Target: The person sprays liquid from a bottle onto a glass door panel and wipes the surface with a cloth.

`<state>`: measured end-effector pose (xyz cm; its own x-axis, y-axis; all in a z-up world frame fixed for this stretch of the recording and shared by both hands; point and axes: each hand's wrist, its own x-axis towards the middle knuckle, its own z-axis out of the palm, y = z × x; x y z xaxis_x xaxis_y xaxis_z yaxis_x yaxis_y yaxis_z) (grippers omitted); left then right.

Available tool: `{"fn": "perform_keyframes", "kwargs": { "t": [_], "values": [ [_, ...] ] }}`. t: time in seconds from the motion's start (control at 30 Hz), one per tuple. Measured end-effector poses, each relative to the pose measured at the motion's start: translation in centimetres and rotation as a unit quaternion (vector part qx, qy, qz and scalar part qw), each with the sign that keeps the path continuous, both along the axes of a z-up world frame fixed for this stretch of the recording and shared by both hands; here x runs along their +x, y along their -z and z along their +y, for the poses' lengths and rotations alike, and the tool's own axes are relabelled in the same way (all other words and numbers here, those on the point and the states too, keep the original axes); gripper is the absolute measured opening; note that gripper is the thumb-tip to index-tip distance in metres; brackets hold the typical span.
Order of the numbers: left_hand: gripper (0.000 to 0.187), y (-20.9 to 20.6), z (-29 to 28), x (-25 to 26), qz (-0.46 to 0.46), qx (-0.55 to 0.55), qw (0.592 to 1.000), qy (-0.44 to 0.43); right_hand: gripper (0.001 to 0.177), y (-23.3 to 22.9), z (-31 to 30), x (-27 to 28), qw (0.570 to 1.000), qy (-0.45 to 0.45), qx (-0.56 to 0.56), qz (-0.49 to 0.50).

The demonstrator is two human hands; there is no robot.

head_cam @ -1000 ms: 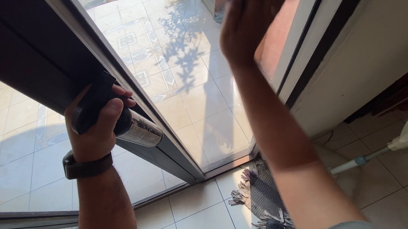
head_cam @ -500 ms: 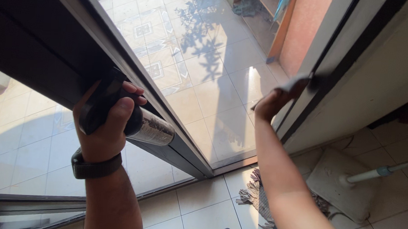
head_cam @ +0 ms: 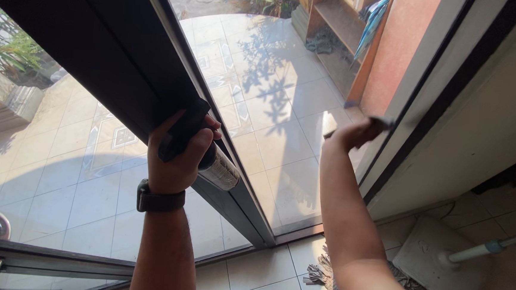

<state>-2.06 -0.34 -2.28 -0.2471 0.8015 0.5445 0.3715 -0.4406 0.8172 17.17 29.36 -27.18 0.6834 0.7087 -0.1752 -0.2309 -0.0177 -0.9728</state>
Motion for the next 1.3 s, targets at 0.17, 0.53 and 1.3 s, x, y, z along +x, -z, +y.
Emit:
{"fn": "perform_keyframes", "kwargs": {
  "t": [0.17,0.53,1.3],
  "values": [
    [0.020,-0.6,-0.2,0.4,0.017,-0.010,1.000,-0.007,0.060,-8.2,-3.3,-7.4,0.903,0.037,0.335,-0.267],
    [0.019,-0.8,-0.2,0.5,0.018,-0.020,1.000,-0.015,0.029,-2.3,-8.5,0.5,0.442,-0.165,0.553,-0.687],
    [0.015,1.9,1.7,7.7,0.017,-0.019,0.966,-0.259,0.056,-18.1,-8.9,-0.4,0.274,-0.014,0.640,-0.718]
  ]
}}
